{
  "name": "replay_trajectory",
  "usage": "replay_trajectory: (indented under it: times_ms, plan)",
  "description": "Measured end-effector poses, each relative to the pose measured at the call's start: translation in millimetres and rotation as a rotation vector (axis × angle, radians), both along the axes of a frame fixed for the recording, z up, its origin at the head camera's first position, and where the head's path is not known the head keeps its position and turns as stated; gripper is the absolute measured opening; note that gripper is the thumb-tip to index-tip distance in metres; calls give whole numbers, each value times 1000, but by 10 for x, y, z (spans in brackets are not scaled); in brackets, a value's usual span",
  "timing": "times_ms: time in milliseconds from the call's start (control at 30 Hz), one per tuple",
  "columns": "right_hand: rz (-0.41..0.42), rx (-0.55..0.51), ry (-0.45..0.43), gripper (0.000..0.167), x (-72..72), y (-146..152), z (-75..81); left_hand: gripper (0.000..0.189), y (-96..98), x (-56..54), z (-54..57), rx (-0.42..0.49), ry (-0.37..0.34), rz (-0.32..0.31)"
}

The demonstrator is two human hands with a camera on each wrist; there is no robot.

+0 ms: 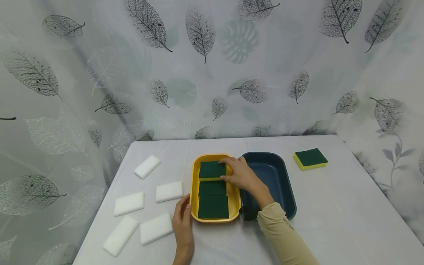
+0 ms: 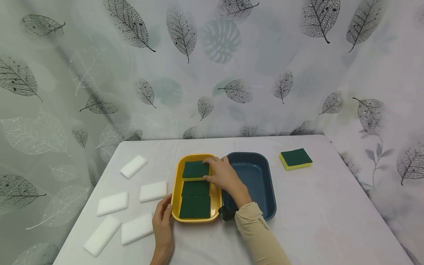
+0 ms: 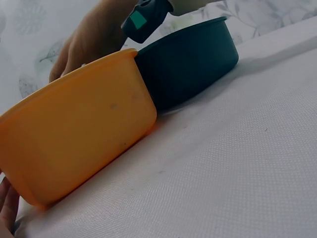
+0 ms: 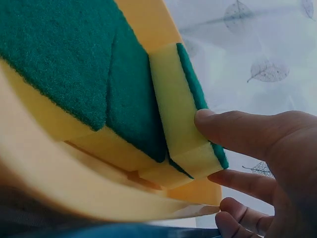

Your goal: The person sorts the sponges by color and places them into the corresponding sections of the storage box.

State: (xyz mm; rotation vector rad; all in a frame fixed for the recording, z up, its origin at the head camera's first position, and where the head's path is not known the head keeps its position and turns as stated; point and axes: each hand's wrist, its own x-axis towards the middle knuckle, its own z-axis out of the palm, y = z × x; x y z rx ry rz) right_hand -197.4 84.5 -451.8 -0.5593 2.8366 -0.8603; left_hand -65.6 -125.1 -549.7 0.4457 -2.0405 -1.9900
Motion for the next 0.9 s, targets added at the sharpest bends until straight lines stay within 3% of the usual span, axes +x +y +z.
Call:
replay_trajectory:
  times_ms: [900]
  plan:
    - [5, 74, 39, 55, 32, -7, -27, 35, 1, 8, 21, -5, -13, 3]
